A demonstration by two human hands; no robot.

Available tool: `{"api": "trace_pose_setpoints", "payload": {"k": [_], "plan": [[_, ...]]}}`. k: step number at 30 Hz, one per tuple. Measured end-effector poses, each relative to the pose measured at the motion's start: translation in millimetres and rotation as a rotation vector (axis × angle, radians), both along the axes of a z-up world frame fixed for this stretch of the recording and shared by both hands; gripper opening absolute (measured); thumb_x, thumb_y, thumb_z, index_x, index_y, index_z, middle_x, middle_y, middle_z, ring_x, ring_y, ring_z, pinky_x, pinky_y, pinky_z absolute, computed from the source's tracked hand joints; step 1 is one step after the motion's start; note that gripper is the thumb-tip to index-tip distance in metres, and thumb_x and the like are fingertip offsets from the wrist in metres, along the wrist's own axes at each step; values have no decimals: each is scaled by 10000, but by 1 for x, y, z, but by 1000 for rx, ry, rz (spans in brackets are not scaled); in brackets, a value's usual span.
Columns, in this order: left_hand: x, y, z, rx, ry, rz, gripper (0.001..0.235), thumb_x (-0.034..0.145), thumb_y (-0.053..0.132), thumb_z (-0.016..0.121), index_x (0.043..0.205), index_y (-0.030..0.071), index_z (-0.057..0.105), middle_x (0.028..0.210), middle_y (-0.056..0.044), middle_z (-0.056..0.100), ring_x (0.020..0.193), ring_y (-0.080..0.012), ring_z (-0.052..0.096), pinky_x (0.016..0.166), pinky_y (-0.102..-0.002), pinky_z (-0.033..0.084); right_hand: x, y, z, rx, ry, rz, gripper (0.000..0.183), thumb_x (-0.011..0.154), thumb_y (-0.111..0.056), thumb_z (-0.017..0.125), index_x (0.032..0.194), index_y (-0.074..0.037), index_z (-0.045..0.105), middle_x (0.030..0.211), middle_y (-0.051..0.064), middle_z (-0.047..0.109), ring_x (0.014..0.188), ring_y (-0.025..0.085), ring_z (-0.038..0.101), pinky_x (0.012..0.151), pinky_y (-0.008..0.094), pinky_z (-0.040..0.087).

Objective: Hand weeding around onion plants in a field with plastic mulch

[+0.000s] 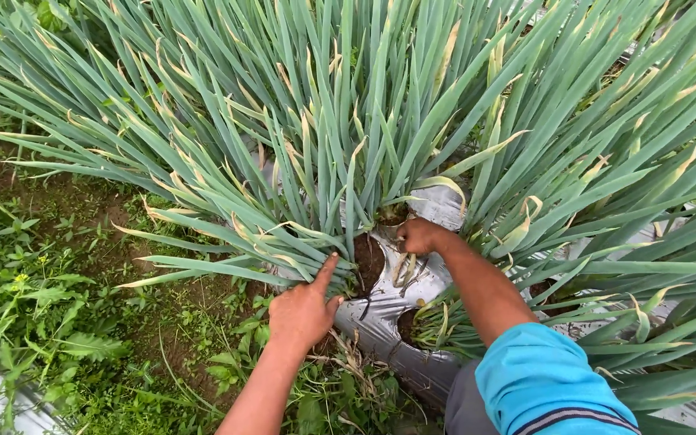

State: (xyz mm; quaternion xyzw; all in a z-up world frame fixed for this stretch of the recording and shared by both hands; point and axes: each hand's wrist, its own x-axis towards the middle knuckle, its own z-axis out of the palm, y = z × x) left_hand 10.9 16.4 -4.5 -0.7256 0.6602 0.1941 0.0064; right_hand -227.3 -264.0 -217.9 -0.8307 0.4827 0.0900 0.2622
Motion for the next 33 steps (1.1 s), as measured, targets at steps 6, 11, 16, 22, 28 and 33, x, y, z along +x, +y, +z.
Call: {"api": "trace_pose_setpoints", "payload": {"k": [6,11,16,22,28,33], "plan": [[3,-3,-9,9,-6,-1,649,997,349,603,1582,250,340,634,-30,643,524,-158,590,533,-287,488,21,29,49,-149,-342,-175,487,843,-413,767,1068,19,768,918,291,738,1016,527,686,867,577,561],[1,-5,-8,14,5,-4,668,989,369,604,1586,264,324,706,-89,698,633,-226,694,624,-365,554,53,68,87,-149,-222,-269,624,811,-537,746,1076,28,753,1019,270,750,1071,467,702,898,569,572],[1,-7,3,40,-5,0,710,975,440,582,1598,330,260,869,-181,743,876,-365,753,763,-509,586,71,35,9,-196,-97,-351,491,844,-480,705,1033,-32,772,912,201,759,954,410,750,797,531,624],[5,-5,-2,73,7,17,707,977,451,565,1599,360,241,933,-192,752,934,-388,745,806,-517,579,51,38,41,-151,-174,-230,380,853,-316,656,1131,-87,777,1040,196,772,1045,432,727,857,550,600],[3,-2,4,41,16,22,697,971,422,590,1590,351,278,925,-190,759,931,-374,752,813,-498,586,22,49,57,353,-43,187,348,799,-333,791,1081,-129,798,1017,218,776,999,429,722,889,517,592],[1,0,5,28,10,19,690,973,397,598,1587,332,290,879,-188,760,880,-369,757,786,-500,586,6,34,48,143,38,113,373,812,-397,770,1074,-133,795,1013,204,772,1070,431,709,958,541,568]]}}
